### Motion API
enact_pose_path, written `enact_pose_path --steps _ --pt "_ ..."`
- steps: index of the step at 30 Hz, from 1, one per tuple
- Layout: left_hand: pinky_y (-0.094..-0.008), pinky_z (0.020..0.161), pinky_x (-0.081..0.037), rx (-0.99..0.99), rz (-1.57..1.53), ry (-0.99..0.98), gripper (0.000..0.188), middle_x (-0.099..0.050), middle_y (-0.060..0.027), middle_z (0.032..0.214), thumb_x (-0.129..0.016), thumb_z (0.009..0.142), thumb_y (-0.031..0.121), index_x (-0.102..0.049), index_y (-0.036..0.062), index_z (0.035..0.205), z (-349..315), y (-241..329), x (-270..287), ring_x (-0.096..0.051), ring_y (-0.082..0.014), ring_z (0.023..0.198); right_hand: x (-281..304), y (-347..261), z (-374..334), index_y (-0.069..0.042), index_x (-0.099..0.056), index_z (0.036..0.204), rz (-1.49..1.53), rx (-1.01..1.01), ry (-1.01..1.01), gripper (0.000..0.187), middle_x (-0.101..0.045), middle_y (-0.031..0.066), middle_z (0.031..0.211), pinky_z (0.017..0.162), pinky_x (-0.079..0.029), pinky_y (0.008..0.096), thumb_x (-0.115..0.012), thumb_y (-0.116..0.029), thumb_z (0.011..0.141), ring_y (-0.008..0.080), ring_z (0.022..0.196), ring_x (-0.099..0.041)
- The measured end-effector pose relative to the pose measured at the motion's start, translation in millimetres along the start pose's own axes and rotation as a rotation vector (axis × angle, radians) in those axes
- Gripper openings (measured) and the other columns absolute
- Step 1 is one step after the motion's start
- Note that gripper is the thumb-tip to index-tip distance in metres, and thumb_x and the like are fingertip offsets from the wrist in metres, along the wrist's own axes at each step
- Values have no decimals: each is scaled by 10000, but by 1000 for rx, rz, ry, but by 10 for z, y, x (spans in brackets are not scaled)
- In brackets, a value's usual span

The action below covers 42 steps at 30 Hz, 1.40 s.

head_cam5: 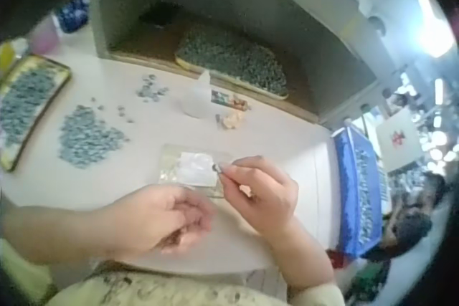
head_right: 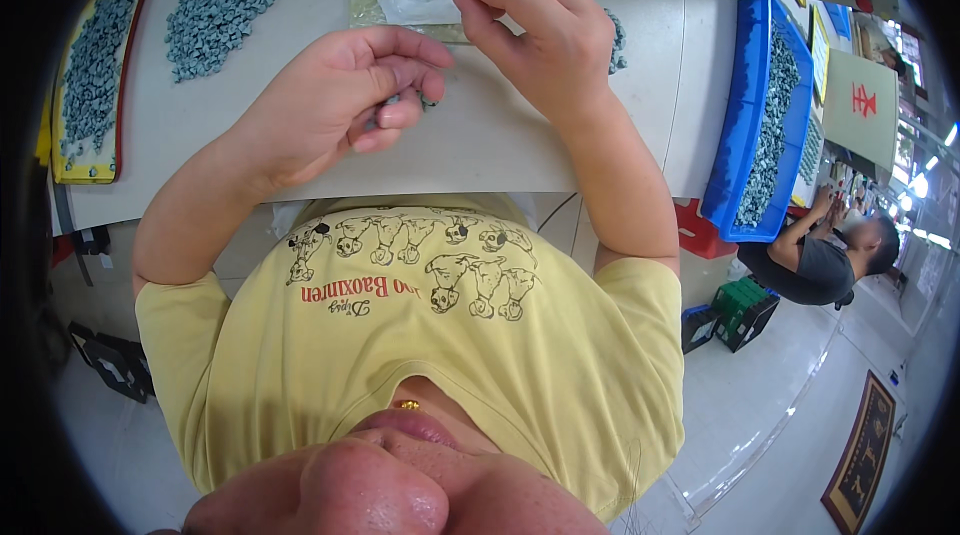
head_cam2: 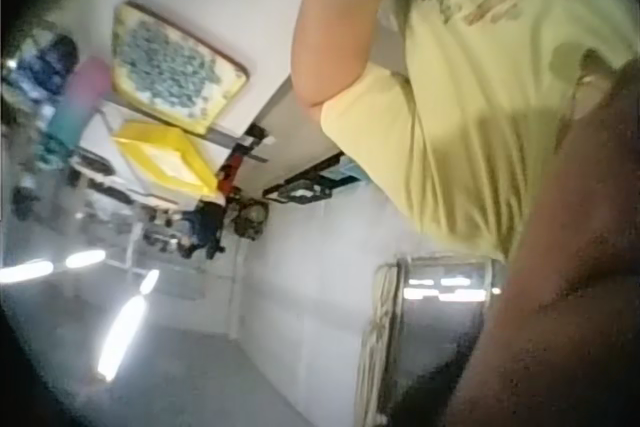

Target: The person assembles small plastic parts by inserting tiny black components into each piece by hand and placing the finished pieces on the table.

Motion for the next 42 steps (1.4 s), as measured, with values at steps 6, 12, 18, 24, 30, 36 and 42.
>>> enact_pose_path --steps 6,12,18,24,30,36,42 --pt "-194 348 -255 59 -28 -66 236 -478 -22 739 -407 945 175 -499 -25 1032 -51 75 39 -375 -35 479 1 25 -31 -54 -676 816 25 -11 7 175 -623 36 754 483 -468 209 -712 24 663 102 560 -583" --pt "-194 398 -262 -14 -71 24 239 -424 22 684 -388 942 196 -517 -3 970 -18 57 104 -374 -37 525 -11 -11 -28 1 -670 841 27 5 -18 173 -641 63 754 498 -450 188 -693 65 681 89 574 -556" --pt "-198 502 -339 -113 -144 47 230 -481 -11 799 -374 928 125 -527 -21 1018 6 71 95 -404 -60 620 -10 -7 -41 -2 -670 838 24 10 -12 172 -639 59 750 497 -451 191 -694 62 680 90 570 -555" --pt "-175 477 -297 -158 -38 101 211 -518 -19 843 -441 939 134 -519 -6 1076 -1 105 66 -346 -40 557 4 -5 -34 -1 -670 834 30 9 -13 170 -639 60 748 499 -456 192 -696 62 679 92 569 -560" --pt "-165 474 -294 -143 6 77 205 -542 -12 843 -489 928 146 -543 6 1067 11 108 65 -347 -30 553 22 3 -37 -1 -670 840 43 16 -14 181 -639 62 750 501 -463 195 -697 68 675 94 576 -570" --pt "-160 487 -299 -188 75 56 208 -555 -9 849 -504 920 130 -555 14 1085 13 116 39 -350 -28 562 37 9 -37 -1 -669 839 30 10 -21 181 -641 65 752 497 -464 197 -694 72 676 96 579 -574" --pt "-160 492 -302 -177 69 40 219 -574 -24 876 -523 909 117 -534 19 1104 39 94 62 -358 -29 578 44 9 -29 -4 -670 835 43 8 -14 178 -640 64 751 495 -460 191 -695 70 676 93 575 -569"
Point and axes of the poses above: each hand's wrist, its own z-axis towards the middle knuckle, its own x-axis out of the back of the hand, y = z × x, the point moved 5 cm from there along z, towards the middle knuckle
